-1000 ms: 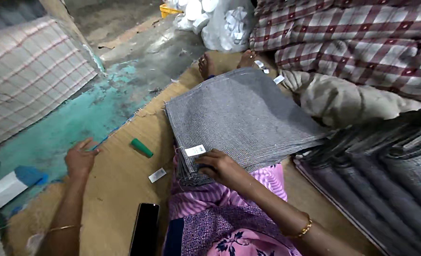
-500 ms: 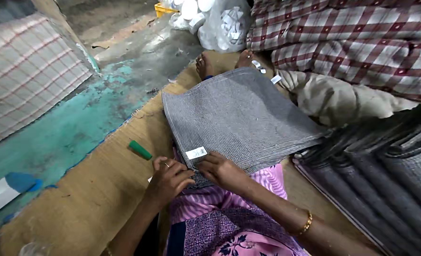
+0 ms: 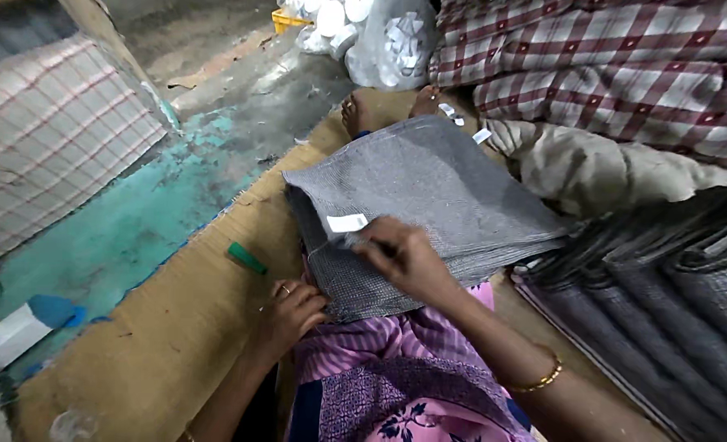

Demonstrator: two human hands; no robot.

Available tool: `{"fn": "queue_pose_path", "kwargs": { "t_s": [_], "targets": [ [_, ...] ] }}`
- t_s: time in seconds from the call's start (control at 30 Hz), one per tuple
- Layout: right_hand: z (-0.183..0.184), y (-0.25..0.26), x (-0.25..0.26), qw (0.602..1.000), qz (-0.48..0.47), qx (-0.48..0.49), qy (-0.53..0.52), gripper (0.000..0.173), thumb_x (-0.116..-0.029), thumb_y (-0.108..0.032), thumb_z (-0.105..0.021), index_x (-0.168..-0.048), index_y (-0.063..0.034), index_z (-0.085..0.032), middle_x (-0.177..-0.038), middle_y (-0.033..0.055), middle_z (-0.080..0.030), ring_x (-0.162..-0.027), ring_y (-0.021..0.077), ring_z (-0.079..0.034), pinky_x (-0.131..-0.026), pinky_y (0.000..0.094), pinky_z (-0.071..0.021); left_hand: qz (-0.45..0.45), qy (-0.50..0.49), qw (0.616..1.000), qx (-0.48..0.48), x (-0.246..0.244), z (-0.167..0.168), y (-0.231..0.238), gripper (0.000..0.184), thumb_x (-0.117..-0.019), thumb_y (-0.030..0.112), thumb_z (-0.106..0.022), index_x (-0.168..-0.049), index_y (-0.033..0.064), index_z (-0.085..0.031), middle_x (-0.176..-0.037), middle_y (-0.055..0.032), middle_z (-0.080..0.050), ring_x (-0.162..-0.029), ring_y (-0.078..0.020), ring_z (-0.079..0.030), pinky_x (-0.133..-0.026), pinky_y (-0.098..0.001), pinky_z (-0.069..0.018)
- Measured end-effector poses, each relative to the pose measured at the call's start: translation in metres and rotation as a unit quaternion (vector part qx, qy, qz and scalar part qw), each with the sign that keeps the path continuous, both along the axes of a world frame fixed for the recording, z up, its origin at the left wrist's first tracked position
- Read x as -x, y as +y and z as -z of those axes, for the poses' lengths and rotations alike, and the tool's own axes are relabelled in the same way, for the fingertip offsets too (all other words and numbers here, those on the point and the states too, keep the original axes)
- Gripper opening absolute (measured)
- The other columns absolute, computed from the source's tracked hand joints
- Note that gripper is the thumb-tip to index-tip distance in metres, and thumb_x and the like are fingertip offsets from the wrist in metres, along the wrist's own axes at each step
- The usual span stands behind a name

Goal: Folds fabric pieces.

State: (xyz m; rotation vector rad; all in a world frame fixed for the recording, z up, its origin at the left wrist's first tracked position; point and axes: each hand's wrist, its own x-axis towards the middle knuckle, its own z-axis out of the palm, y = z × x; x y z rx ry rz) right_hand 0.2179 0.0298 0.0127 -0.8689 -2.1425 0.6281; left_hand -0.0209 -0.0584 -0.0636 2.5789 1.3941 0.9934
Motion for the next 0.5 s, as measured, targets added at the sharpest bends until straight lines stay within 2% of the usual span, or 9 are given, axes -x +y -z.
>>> {"fn": "queue_pose_path", "kwargs": {
  "t_s": [0.07,0.13,0.2,0.3,0.37,0.4,0.43,0.5],
  "targets": [
    [0.026,-0.016,0.009,0.997,-0.038,-0.012,-0.071,0.014,-0.0924,-0.009,-0.068,-0.102,-0.0022,-0.077,-0.095,0.0125,-0.072,-0.092,0.0273,-0.069,-0.084,0.0424,-0.0575,0.004,-0.011,1.000,-0.014,-0.002,-0.002,0.003,0.017,-0.0954,0.026,-0.067,-0.096,0.0142,-0.079,-0.097,-0.0018,-0.074,-0.099,-0.0202,-0.069,-0.095,-0.0407,-0.0525],
    [0.053,-0.030,0.012,0.991,-0.048,-0.033,-0.117,0.017,-0.0958,-0.016,-0.067,-0.101,-0.0045,-0.078,-0.095,0.0100,-0.071,-0.092,0.0279,-0.068,-0.083,0.0431,-0.0572,-0.015,-0.041,0.999,-0.009,-0.008,-0.005,0.007,0.013,-0.0926,0.022,-0.068,-0.092,0.0133,-0.078,-0.095,-0.0012,-0.074,-0.098,-0.0191,-0.069,-0.092,-0.0396,-0.0521],
    [0.063,-0.037,0.009,0.988,-0.053,-0.054,-0.137,0.026,-0.1002,-0.026,-0.060,-0.105,-0.0062,-0.076,-0.100,0.0084,-0.071,-0.096,0.0277,-0.066,-0.082,0.0448,-0.0552,-0.041,-0.068,0.997,0.009,-0.013,-0.005,0.006,0.011,-0.0905,0.020,-0.069,-0.092,0.0115,-0.077,-0.095,-0.0029,-0.073,-0.095,-0.0203,-0.069,-0.088,-0.0399,-0.0535],
    [0.063,-0.034,0.002,0.986,-0.073,-0.055,-0.137,0.027,-0.0986,-0.027,-0.061,-0.110,-0.0071,-0.076,-0.105,0.0083,-0.070,-0.100,0.0280,-0.066,-0.084,0.0446,-0.0551,-0.047,-0.078,0.996,0.021,-0.009,-0.007,0.006,0.016,-0.0933,0.024,-0.068,-0.097,0.0110,-0.077,-0.098,-0.0026,-0.074,-0.099,-0.0192,-0.069,-0.091,-0.0371,-0.0547],
    [0.063,-0.032,-0.001,0.987,-0.086,-0.047,-0.129,0.028,-0.0980,-0.026,-0.060,-0.112,-0.0080,-0.076,-0.106,0.0078,-0.071,-0.101,0.0267,-0.065,-0.088,0.0423,-0.0546,-0.029,-0.031,0.999,0.019,-0.003,-0.004,0.004,0.030,-0.0914,0.039,-0.071,-0.104,0.0124,-0.076,-0.105,-0.0036,-0.073,-0.103,-0.0215,-0.068,-0.094,-0.0416,-0.0536],
    [0.064,-0.031,-0.002,0.986,-0.091,-0.047,-0.131,0.030,-0.0978,-0.030,-0.061,-0.113,-0.0080,-0.075,-0.107,0.0079,-0.071,-0.102,0.0269,-0.065,-0.089,0.0424,-0.0544,-0.023,-0.006,1.000,0.018,-0.002,-0.002,0.004,0.037,-0.0886,0.042,-0.073,-0.109,0.0115,-0.074,-0.109,-0.0059,-0.072,-0.106,-0.0243,-0.068,-0.095,-0.0450,-0.0531],
    [0.064,-0.031,-0.002,0.985,-0.096,-0.052,-0.132,0.034,-0.0970,-0.034,-0.062,-0.114,-0.0075,-0.075,-0.107,0.0084,-0.070,-0.103,0.0274,-0.065,-0.089,0.0431,-0.0545,-0.023,0.001,1.000,0.022,-0.002,0.000,0.004,0.040,-0.0870,0.038,-0.076,-0.114,0.0094,-0.072,-0.114,-0.0087,-0.071,-0.109,-0.0271,-0.068,-0.097,-0.0477,-0.0526],
    [0.063,-0.031,-0.002,0.985,-0.101,-0.055,-0.127,0.041,-0.0960,-0.041,-0.063,-0.113,-0.0059,-0.075,-0.108,0.0090,-0.071,-0.103,0.0270,-0.065,-0.089,0.0425,-0.0549,-0.044,-0.043,0.997,0.037,-0.008,-0.004,0.006,0.034,-0.0907,0.028,-0.074,-0.118,0.0080,-0.072,-0.116,-0.0093,-0.071,-0.109,-0.0268,-0.068,-0.096,-0.0461,-0.0531]
  ]
}}
